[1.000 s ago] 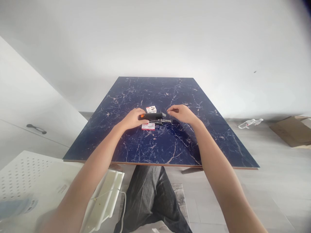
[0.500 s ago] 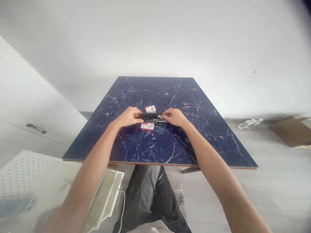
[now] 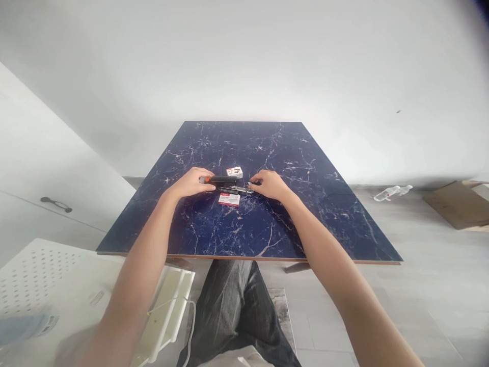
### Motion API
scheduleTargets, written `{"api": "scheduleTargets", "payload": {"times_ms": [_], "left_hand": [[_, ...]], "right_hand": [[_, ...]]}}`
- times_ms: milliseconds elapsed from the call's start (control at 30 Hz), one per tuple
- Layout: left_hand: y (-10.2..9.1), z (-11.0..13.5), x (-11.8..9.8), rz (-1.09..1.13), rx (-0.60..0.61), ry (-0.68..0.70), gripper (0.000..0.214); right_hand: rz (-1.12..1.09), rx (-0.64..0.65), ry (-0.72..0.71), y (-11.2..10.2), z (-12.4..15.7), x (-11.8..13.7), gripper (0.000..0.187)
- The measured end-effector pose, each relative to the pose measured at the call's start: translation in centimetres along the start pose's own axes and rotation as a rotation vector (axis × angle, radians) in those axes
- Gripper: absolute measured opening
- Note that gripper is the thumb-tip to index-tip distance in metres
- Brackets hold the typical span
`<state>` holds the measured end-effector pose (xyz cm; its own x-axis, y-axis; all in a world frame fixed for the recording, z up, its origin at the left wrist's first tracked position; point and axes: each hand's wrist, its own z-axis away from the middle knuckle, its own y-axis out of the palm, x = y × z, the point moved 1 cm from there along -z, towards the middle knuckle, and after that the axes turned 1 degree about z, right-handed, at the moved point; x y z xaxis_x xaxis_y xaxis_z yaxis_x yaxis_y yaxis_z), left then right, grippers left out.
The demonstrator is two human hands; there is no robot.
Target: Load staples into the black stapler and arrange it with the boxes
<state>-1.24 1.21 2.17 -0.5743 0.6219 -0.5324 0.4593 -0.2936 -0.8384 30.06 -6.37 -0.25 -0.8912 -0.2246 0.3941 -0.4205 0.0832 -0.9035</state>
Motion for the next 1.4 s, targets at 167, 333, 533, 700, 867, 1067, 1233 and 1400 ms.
{"api": "scheduleTargets", "payload": {"times_ms": [167, 333, 533, 700, 867, 1067, 1233, 1400], "left_hand": [[0.6, 0.1, -0.7, 0.044, -0.009, -0.045, 0.043], [1.8, -0.3, -1.4, 0.007, -0.078, 0.005, 0.037], [2.7, -0.6, -1.8, -0.056, -0.117, 0.017, 0.036], [2.8, -0.6, -2.1, -0.053, -0.113, 0.022, 0.033], [2.8, -0.5, -2.4, -0.04, -0.114, 0.009, 0.032], [2.9, -0.4, -2.5, -0.033, -0.103, -0.008, 0.034], [2.8, -0.4, -2.7, -0.033, -0.082, -0.018, 0.034], [2.8, -0.3, -2.6, -0.019, -0.084, -0.016, 0.034]], "right_hand": [[0.078, 0.001, 0.006, -0.6, 0.1, -1.4, 0.026], [0.174, -0.032, 0.01, -0.8, 0.1, -2.2, 0.027], [0.224, -0.015, 0.026, -1.1, 0.2, -1.9, 0.025], [0.097, -0.096, 0.03, -1.6, 0.4, -1.9, 0.021], [-0.162, -0.18, -0.051, -2.6, 0.9, -0.4, 0.022], [-0.144, -0.055, -0.148, -2.2, 1.0, 1.3, 0.017], [-0.074, -0.003, -0.224, -1.9, 1.0, 1.7, 0.018], [-0.003, 0.012, -0.221, -2.2, 1.2, 2.2, 0.019]]}}
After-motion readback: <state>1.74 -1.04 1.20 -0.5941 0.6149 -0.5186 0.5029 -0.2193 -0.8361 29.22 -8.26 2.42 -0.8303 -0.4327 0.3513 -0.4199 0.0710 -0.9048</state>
